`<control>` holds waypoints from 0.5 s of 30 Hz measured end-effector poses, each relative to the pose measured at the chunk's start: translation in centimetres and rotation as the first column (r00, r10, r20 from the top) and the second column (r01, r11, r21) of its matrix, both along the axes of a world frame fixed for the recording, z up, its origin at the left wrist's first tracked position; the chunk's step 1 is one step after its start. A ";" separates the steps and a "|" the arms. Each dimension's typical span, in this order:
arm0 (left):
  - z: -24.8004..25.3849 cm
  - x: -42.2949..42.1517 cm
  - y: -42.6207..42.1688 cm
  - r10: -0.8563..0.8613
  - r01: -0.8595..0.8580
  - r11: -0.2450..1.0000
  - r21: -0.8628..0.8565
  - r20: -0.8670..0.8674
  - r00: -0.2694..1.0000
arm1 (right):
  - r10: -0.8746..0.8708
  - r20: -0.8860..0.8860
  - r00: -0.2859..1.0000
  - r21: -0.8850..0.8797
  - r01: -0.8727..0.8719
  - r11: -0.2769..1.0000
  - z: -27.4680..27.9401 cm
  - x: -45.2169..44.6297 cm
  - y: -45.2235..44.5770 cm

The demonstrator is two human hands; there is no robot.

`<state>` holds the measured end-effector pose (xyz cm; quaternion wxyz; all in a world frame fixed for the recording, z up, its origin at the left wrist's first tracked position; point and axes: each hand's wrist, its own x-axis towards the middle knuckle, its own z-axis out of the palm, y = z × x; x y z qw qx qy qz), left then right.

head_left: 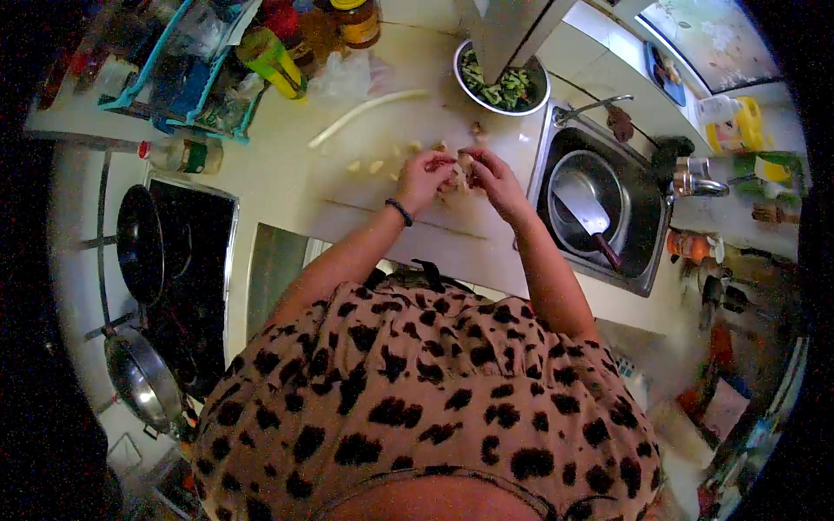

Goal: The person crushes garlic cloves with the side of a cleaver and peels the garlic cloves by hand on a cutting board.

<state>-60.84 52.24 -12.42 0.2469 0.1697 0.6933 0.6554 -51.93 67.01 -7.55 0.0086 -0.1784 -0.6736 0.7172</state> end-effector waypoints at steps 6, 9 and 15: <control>5.0 0.6 0.1 -0.199 0.144 0.979 0.147 0.508 0.838 | 0.018 -0.032 0.999 0.142 -0.013 0.990 3.0 2.1 -0.3; 4.9 1.0 0.0 -0.261 0.247 0.964 0.096 0.512 0.819 | 0.021 -0.095 0.995 0.198 -0.002 0.980 2.6 2.7 0.0; 5.3 1.4 -0.2 -0.324 0.240 0.946 0.218 0.662 0.676 | 0.095 -0.094 0.991 0.194 -0.075 0.978 3.7 4.0 0.1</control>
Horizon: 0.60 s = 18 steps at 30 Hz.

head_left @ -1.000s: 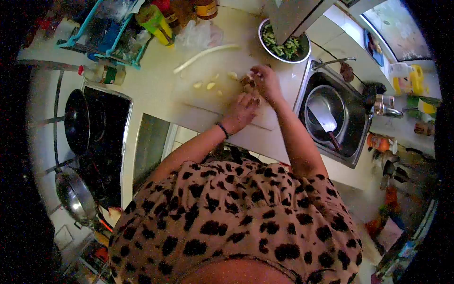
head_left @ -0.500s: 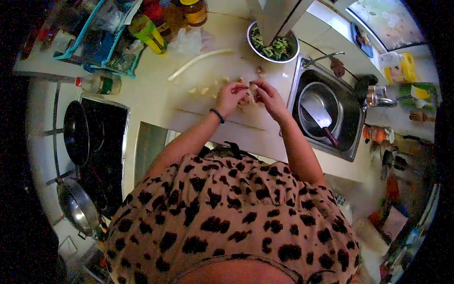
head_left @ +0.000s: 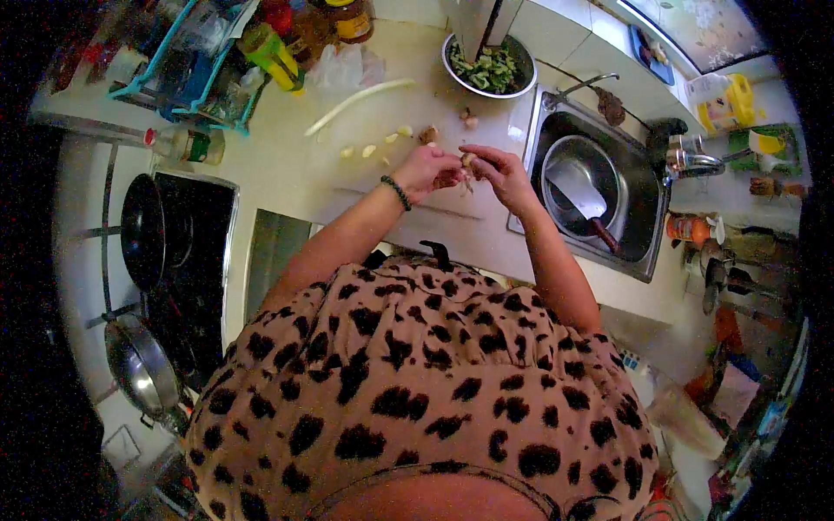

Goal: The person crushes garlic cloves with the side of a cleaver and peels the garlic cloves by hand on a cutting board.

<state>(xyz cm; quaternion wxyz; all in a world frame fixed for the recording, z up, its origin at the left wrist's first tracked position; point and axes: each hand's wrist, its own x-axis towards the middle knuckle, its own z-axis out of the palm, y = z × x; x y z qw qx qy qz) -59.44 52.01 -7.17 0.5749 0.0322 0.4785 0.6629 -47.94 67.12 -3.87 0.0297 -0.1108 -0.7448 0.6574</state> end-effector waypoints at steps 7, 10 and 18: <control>0.1 1.2 0.2 -0.021 0.010 0.998 -0.059 -0.189 0.982 | 0.007 -0.024 1.000 -0.020 -0.007 1.000 -1.0 0.7 -0.9; 1.2 2.4 0.7 0.078 -0.090 0.996 -0.025 -0.316 0.945 | -0.085 -0.024 0.996 0.079 0.086 0.993 -0.7 0.9 -2.1; -0.5 3.9 0.8 0.113 -0.155 0.987 -0.030 -0.556 0.824 | -0.248 0.056 0.967 -0.428 0.247 0.869 -3.3 0.1 -2.6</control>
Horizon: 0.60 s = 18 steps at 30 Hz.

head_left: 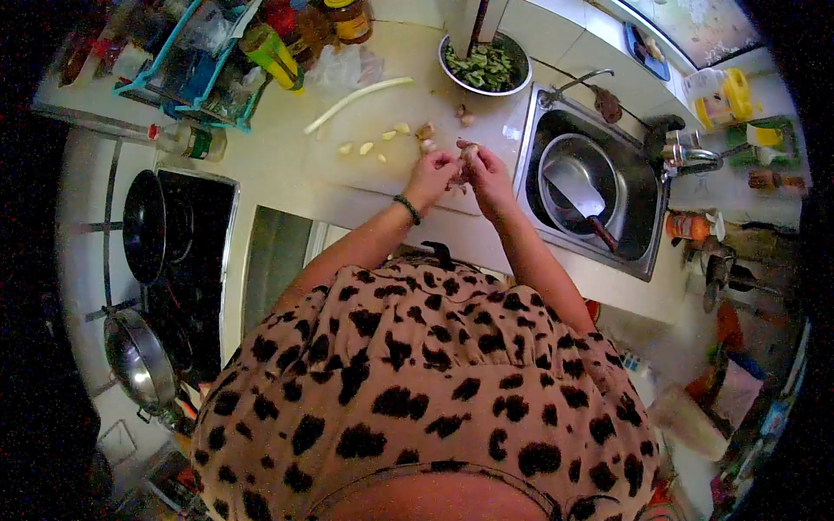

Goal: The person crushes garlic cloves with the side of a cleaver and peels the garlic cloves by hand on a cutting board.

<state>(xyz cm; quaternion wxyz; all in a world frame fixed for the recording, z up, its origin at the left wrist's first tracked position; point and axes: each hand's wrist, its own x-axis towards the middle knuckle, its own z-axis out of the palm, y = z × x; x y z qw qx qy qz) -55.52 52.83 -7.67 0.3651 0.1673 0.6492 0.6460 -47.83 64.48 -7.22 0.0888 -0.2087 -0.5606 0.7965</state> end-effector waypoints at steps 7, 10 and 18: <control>0.5 -0.6 -0.5 0.090 -0.087 0.995 0.048 -0.054 0.995 | -0.077 0.035 0.996 0.494 0.050 0.868 -0.4 -0.2 0.8; 1.3 -0.8 -0.9 0.103 -0.108 0.994 -0.014 -0.207 0.973 | -0.040 -0.012 0.999 0.819 0.032 0.572 0.9 -0.1 1.0; 1.3 -0.8 -1.2 0.042 -0.125 0.985 -0.118 -0.540 0.841 | 0.032 0.122 0.992 0.736 -0.112 0.667 3.5 -0.7 0.7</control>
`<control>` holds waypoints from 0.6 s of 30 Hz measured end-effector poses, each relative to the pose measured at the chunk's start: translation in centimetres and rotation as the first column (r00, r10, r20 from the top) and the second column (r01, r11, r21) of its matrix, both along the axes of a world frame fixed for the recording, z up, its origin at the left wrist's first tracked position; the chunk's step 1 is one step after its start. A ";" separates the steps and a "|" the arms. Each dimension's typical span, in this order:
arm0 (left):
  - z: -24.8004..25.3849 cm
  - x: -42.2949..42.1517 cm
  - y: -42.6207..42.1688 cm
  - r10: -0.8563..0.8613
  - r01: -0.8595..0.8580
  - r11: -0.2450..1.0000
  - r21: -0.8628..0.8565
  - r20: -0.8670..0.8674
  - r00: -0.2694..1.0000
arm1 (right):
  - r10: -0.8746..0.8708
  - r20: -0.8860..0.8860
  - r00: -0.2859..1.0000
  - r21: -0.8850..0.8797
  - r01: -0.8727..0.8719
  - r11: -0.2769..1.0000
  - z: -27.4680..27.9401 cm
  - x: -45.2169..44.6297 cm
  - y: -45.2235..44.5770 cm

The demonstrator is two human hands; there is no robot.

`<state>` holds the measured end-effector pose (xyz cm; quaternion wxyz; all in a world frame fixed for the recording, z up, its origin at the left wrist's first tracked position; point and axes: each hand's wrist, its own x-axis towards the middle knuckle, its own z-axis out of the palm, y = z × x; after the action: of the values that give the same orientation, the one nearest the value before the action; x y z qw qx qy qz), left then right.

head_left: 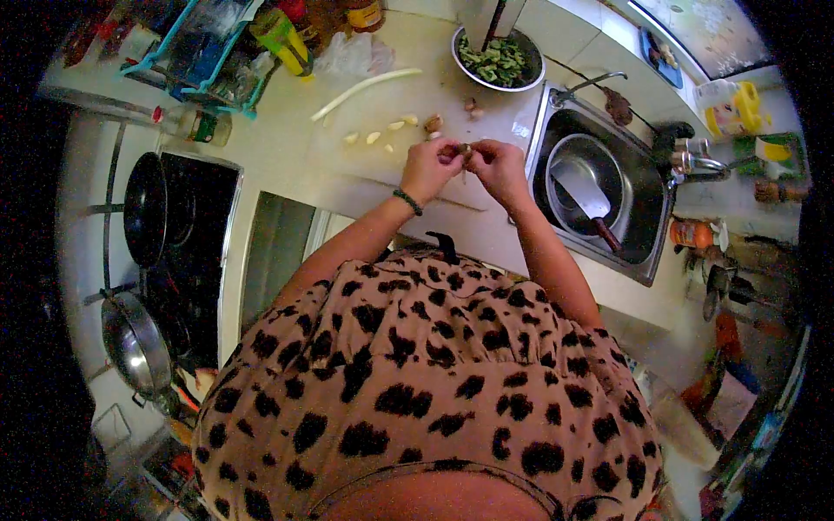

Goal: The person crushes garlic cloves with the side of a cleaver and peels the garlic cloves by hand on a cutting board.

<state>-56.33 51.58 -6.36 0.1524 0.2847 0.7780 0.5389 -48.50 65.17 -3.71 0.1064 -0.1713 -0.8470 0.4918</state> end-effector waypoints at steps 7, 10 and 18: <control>-1.3 1.3 0.3 0.052 -0.107 0.977 0.183 0.279 0.959 | -0.097 -0.050 0.994 -0.047 0.095 0.994 -1.5 -0.5 -0.7; -1.4 1.8 0.3 -0.090 -0.279 0.879 0.388 0.708 0.701 | -0.127 0.003 0.992 -0.209 0.125 0.970 -2.6 -0.6 -0.5; -3.4 0.1 -0.9 -0.448 -0.407 0.752 0.518 0.855 0.262 | -0.175 -0.059 0.983 0.080 0.179 0.981 -0.4 0.2 -1.4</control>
<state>-56.24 50.67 -9.80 0.4883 -0.0599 0.2677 0.8284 -48.31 63.72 -4.10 0.1788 -0.2284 -0.8456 0.4482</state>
